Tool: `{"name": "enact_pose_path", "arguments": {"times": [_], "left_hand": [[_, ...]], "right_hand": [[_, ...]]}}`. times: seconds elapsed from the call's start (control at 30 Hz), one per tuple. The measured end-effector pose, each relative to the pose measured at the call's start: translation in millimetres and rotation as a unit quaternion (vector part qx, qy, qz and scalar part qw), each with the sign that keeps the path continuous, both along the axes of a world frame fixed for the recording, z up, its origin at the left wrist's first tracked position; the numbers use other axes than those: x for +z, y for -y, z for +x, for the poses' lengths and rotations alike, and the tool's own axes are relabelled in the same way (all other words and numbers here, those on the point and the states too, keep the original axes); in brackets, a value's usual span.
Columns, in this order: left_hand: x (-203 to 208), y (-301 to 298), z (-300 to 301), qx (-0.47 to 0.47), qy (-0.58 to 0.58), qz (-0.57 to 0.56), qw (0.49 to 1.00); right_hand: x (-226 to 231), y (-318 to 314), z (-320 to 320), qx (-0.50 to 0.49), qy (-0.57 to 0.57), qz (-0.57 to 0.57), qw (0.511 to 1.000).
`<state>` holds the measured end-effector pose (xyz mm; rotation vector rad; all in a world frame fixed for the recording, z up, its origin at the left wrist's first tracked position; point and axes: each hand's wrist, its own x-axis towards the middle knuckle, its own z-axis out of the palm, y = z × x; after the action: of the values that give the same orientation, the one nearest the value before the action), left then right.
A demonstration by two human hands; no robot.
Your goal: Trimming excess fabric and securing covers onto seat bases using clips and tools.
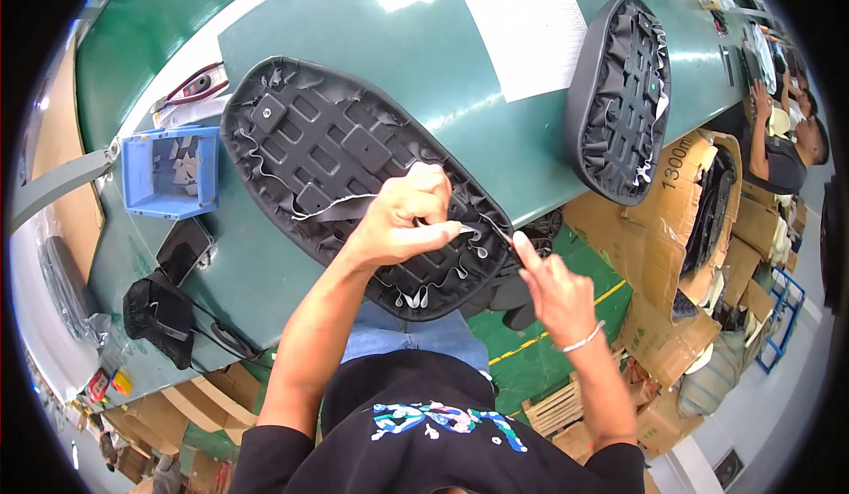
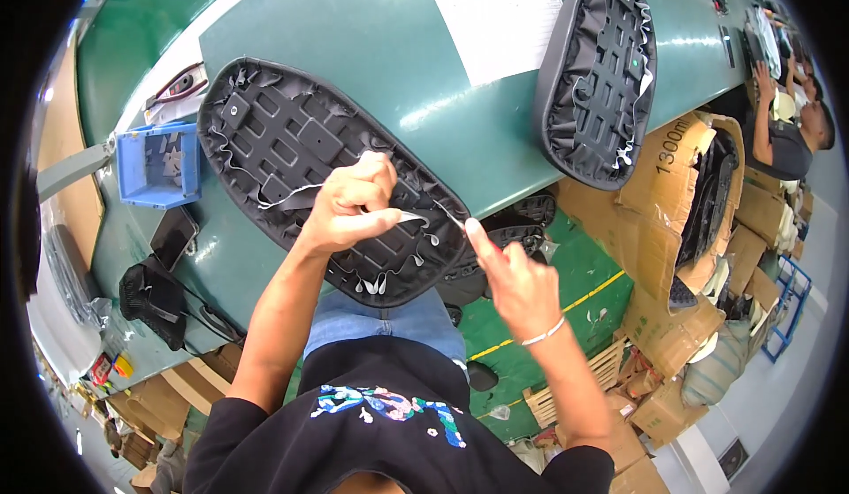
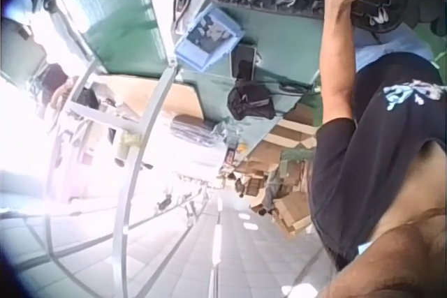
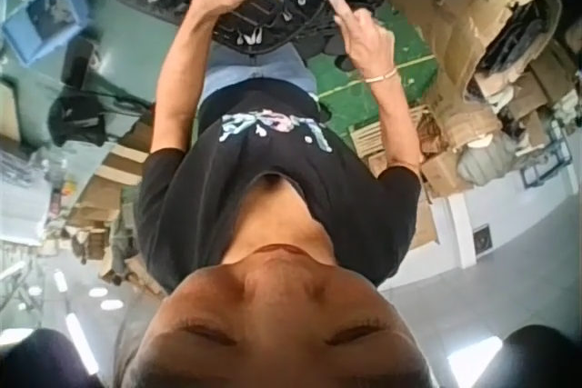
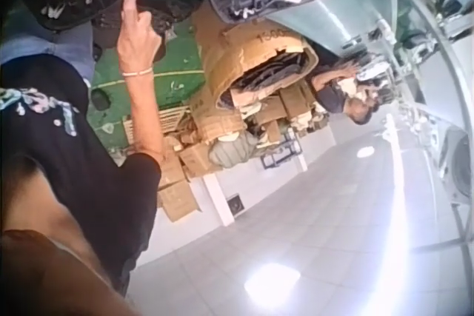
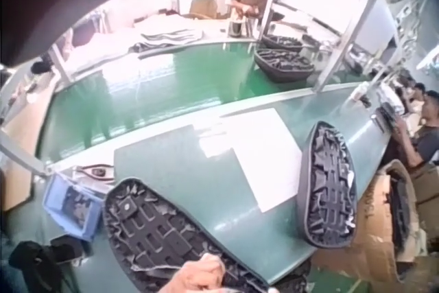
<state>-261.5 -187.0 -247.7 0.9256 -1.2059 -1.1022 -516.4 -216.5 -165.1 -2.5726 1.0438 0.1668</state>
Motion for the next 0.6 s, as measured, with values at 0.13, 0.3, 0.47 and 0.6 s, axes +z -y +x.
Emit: {"name": "enact_pose_path", "arguments": {"times": [0.13,0.3,0.47,0.6], "left_hand": [[-12.5,-10.8,6.9,0.057,-0.315,0.035,0.947],[13.3,11.7,3.7,0.033,-0.292,0.211,0.932],[55.3,36.0,-15.1,0.03,0.541,0.219,0.811],[40.3,16.6,-12.6,0.079,0.553,0.109,0.822]], "right_hand": [[11.5,-56.4,7.6,-0.128,-0.035,0.043,0.99],[1.6,-32.0,20.0,-0.142,-0.01,-0.027,0.989],[-2.3,5.4,25.0,-0.092,-0.01,-0.068,0.993],[1.1,19.9,16.4,-0.106,0.069,0.002,0.992]]}}
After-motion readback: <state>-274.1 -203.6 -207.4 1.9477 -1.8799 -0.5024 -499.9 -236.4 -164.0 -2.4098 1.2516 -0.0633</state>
